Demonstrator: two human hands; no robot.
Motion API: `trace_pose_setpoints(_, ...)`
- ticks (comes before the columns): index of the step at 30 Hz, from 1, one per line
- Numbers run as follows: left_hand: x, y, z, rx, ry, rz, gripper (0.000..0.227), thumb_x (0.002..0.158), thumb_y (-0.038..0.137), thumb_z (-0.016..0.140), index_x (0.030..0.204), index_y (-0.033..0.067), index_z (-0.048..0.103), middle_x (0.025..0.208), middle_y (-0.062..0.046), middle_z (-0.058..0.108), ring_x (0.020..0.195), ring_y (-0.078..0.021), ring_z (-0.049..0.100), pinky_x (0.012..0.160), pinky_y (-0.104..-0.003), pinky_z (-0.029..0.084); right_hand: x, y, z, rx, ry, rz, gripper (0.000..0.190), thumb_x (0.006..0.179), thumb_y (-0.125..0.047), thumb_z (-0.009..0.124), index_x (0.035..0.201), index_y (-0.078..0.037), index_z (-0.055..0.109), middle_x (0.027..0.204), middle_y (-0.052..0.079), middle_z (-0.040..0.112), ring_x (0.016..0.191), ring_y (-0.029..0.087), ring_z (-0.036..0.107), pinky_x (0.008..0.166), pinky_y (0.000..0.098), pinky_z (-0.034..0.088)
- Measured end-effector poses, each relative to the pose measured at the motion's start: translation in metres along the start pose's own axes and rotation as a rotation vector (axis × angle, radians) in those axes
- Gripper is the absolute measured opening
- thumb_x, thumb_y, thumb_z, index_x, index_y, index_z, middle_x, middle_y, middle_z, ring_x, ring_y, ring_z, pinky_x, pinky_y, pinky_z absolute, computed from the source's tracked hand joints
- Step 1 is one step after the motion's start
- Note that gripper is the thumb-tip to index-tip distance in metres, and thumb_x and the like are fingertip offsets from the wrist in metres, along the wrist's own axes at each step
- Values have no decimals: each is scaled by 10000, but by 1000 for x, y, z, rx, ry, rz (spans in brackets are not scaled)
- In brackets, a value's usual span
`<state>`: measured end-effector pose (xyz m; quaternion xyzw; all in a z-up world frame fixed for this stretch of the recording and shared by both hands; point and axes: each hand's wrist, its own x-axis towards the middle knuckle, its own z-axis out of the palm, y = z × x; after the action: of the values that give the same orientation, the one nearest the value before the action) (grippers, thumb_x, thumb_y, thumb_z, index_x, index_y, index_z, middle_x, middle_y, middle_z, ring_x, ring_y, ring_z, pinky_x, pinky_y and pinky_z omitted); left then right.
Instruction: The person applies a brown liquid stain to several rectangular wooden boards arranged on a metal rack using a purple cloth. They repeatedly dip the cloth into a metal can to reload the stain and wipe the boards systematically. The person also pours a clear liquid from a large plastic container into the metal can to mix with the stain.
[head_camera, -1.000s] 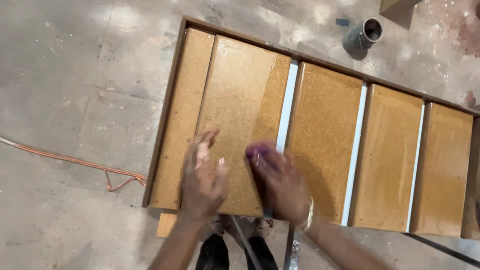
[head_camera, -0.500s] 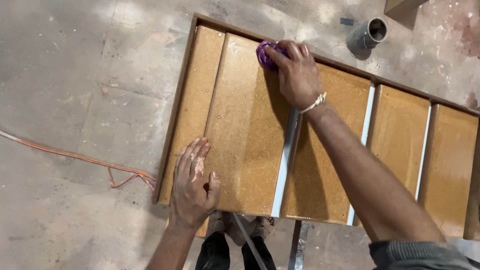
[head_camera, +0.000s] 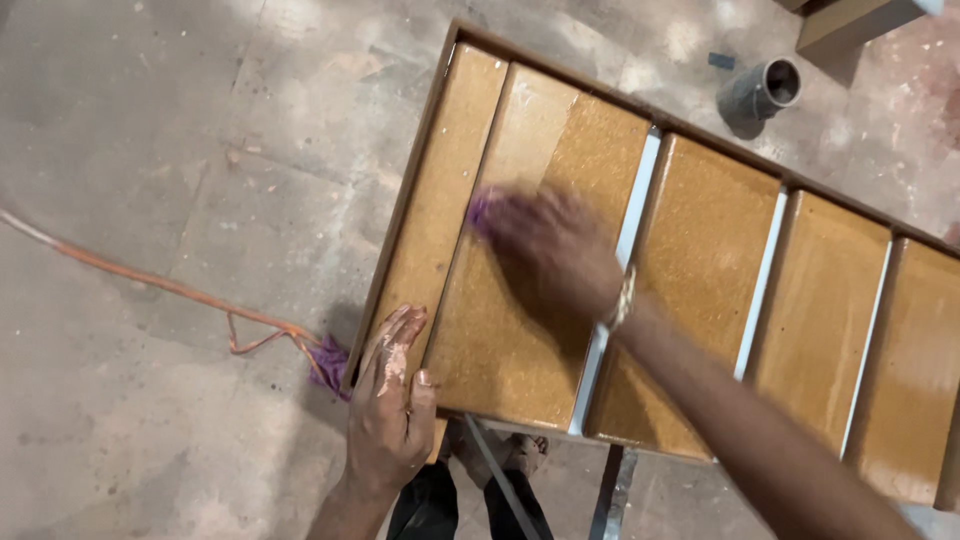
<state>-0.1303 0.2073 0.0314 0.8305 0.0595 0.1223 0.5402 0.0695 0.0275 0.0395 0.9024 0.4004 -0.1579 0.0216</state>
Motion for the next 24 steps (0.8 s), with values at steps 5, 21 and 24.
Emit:
trace_pose_setpoints(5, -17, 5, 0, -12, 83, 0, 432, 978, 81, 460, 1367, -99, 507, 1413, -255, 563, 1360, -414, 530, 1165, -468, 400, 78, 38, -30, -173, 468, 207, 655, 854, 46, 521, 1429, -253, 614, 1382, 117, 589, 1170, 327, 559, 998, 473, 477)
trace_pose_setpoints(21, -15, 12, -24, -15, 182, 19, 409, 999, 101, 421, 1346, -89, 528, 1385, -244, 586, 1358, -397, 549, 1165, -484, 427, 34, -13, -12, -13, 34, 239, 495, 906, -240, 645, 1392, -306, 582, 1369, 39, 552, 1252, 235, 486, 1033, 387, 476)
trace_pose_setpoints(24, -21, 11, -25, 21, 201, 10, 420, 989, 96, 406, 1347, -84, 531, 1387, -232, 594, 1359, -396, 553, 1181, -489, 421, 88, 34, -34, -34, 318, 277, 411, 1021, -90, 601, 1366, -309, 644, 1395, 83, 574, 1189, 281, 587, 1037, 444, 481)
